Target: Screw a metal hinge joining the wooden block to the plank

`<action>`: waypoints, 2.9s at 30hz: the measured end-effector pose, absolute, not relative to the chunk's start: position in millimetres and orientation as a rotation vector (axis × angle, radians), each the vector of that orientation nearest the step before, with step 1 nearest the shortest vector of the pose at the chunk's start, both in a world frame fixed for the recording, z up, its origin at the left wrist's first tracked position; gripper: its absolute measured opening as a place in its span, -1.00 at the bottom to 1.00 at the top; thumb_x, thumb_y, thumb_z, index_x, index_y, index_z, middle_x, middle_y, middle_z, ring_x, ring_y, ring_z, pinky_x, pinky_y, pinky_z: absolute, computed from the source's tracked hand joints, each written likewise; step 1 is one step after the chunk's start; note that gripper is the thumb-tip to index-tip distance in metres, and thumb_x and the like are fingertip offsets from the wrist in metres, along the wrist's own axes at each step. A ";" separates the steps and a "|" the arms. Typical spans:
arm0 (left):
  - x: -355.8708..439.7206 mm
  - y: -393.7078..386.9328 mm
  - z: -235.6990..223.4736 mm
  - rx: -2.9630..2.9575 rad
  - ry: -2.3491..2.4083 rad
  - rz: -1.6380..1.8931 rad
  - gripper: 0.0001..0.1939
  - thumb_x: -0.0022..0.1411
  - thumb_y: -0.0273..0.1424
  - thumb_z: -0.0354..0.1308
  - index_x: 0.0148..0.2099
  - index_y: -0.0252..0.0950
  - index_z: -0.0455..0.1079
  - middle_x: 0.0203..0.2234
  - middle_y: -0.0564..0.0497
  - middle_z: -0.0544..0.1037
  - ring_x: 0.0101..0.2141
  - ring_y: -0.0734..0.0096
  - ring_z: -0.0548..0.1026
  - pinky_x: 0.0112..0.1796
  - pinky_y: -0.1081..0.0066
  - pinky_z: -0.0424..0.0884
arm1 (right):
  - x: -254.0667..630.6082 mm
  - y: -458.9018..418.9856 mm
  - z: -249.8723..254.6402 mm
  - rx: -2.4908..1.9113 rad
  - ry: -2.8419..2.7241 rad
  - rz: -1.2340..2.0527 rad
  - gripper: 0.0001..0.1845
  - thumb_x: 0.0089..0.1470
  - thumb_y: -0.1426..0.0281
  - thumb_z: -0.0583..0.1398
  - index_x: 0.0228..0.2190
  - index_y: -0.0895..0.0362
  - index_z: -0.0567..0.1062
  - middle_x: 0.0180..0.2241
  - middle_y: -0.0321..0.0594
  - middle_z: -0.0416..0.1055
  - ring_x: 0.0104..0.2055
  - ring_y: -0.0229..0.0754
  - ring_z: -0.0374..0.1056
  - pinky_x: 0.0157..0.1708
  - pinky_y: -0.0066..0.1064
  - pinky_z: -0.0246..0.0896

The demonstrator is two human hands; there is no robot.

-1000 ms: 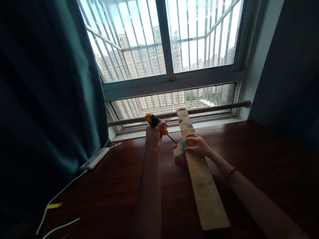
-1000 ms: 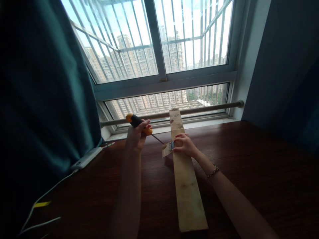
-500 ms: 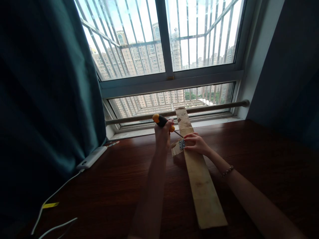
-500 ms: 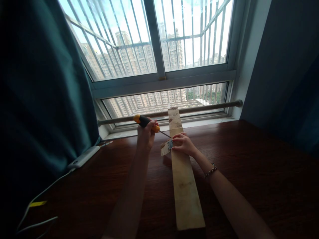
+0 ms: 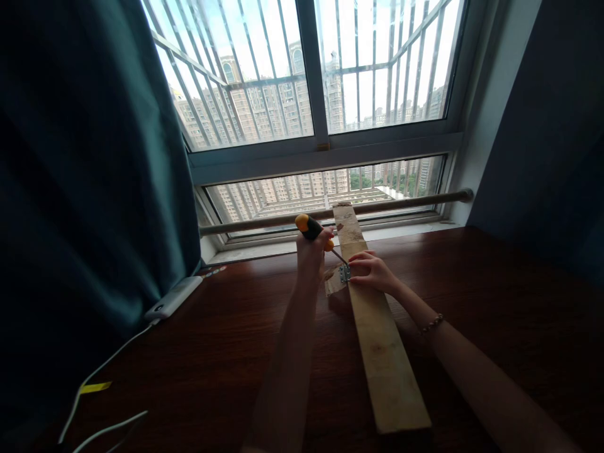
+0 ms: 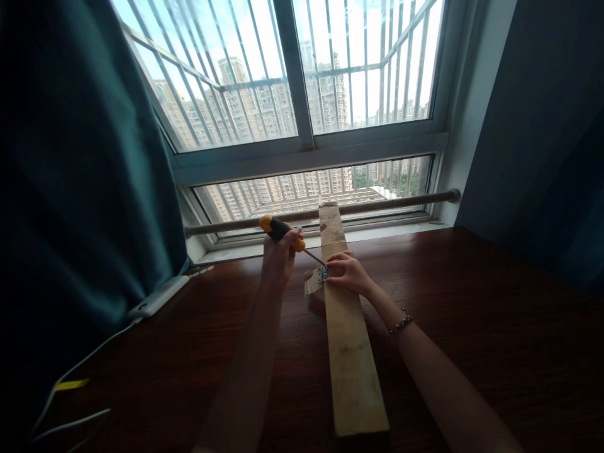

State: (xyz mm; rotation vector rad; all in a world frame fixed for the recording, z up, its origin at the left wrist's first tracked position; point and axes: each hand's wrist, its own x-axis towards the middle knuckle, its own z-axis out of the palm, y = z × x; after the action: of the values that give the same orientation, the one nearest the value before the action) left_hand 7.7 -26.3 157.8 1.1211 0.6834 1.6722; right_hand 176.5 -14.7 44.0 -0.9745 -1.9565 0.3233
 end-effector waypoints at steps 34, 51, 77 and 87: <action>7.9 -25.2 153.7 1.565 0.552 1.660 -0.67 -0.01 -0.34 0.23 -0.18 -0.23 0.26 -0.34 -0.01 0.49 -0.33 0.42 0.46 -0.25 0.39 0.35 | 175.6 -13.7 43.0 -0.990 -1.952 0.315 -0.62 -0.23 0.24 0.34 -0.26 0.03 0.54 -0.20 -0.20 0.42 -0.06 -0.06 0.19 0.01 -0.20 0.13; 16.4 -18.6 142.5 1.444 0.537 1.682 -0.69 -0.09 -0.36 0.28 -0.30 -0.23 0.23 -0.44 0.08 0.40 -0.45 0.54 0.36 -0.41 0.53 0.29 | 175.2 -16.6 47.3 -0.999 -1.939 0.285 -0.60 -0.24 0.26 0.34 -0.27 0.07 0.50 -0.22 -0.18 0.42 -0.07 -0.05 0.21 -0.04 -0.18 0.14; 28.8 -10.3 128.6 1.476 0.497 1.632 -0.61 -0.04 -0.28 0.24 -0.27 -0.19 0.08 -0.46 0.12 0.38 -0.50 0.56 0.33 -0.42 0.51 0.27 | 174.4 -16.9 45.2 -0.970 -1.946 0.284 -0.65 -0.21 0.27 0.33 -0.27 0.02 0.54 -0.21 -0.21 0.42 -0.06 -0.06 0.19 -0.01 -0.19 0.14; 44.6 8.5 146.1 1.702 0.443 1.342 -0.66 -0.16 -0.30 0.32 -0.37 -0.29 0.25 -0.60 0.15 0.28 -0.60 0.61 0.21 -0.55 0.51 0.18 | 174.2 -17.0 46.2 -0.982 -1.937 0.237 -0.57 -0.25 0.27 0.34 -0.25 0.10 0.49 -0.22 -0.17 0.42 -0.08 -0.05 0.20 -0.05 -0.22 0.17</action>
State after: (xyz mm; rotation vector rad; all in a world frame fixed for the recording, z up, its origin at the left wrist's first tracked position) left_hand 44.6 8.5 146.1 1.7016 0.4425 1.3418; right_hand 174.2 -17.0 46.2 -0.9819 -1.9368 0.2369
